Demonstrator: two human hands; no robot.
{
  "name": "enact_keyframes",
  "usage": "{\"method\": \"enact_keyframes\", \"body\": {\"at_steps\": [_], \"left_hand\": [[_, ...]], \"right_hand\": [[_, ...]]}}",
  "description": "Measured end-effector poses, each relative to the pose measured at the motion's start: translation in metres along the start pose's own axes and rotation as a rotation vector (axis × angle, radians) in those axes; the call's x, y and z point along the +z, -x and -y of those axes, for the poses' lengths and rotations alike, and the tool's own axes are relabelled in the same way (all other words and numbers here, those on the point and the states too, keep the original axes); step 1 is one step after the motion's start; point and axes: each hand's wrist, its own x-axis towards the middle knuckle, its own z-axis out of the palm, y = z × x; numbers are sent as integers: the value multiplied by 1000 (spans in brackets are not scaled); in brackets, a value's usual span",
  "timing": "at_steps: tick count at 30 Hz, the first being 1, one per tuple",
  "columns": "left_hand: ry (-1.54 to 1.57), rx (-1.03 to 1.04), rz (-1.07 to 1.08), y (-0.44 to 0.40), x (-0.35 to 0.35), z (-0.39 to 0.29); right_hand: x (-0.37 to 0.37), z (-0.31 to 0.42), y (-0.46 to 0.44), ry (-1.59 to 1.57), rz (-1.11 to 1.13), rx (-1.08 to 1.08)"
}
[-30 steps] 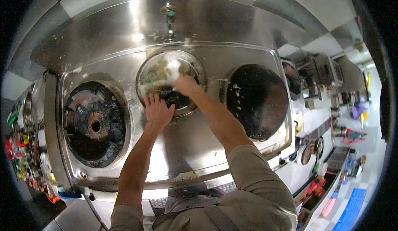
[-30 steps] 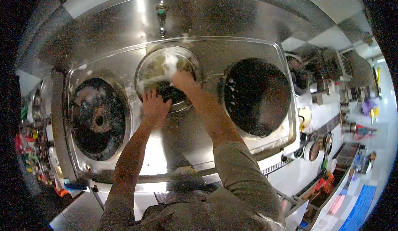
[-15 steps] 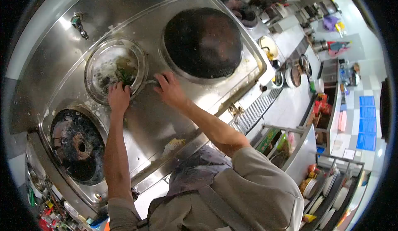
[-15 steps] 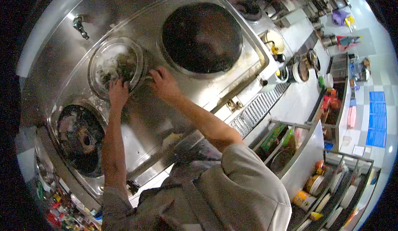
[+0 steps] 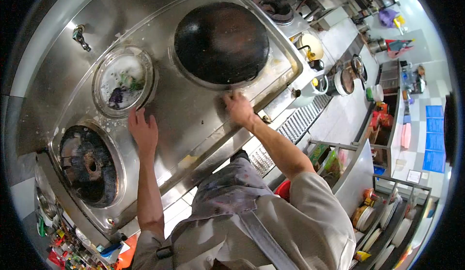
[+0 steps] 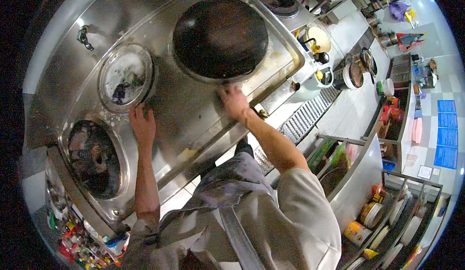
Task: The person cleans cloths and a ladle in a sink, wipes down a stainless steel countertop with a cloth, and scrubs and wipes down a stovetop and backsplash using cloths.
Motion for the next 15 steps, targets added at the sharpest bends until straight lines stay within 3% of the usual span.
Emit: {"method": "enact_keyframes", "body": {"at_steps": [2, 4, 6, 7, 10, 11, 12, 13, 14, 15], "left_hand": [[117, -129, 52, 19, -2, -24], [223, -249, 103, 41, -5, -41], [117, -308, 168, 66, -8, -54], [108, -319, 158, 82, -9, -65], [41, -417, 141, 127, -15, -108], [35, -450, 150, 141, -19, -122], [26, -479, 167, 153, -25, -136], [-34, -491, 121, 162, -25, -160], [-50, -495, 115, 163, -20, -178], [-8, -512, 108, 165, -14, -193]], "right_hand": [[19, -14, -12, -109, 9, -144], [24, -47, -29, 77, -118, -246], [-10, -89, -34, 48, 212, -151], [27, -114, -40, 118, -27, -254], [56, -184, -56, -49, -98, -294], [12, -199, -53, 44, 129, -275], [42, -230, -77, -109, 73, -204], [30, -254, -74, -96, -362, -373], [52, -282, -107, -3, -286, -332], [36, -305, -115, -156, -326, -367]]}}
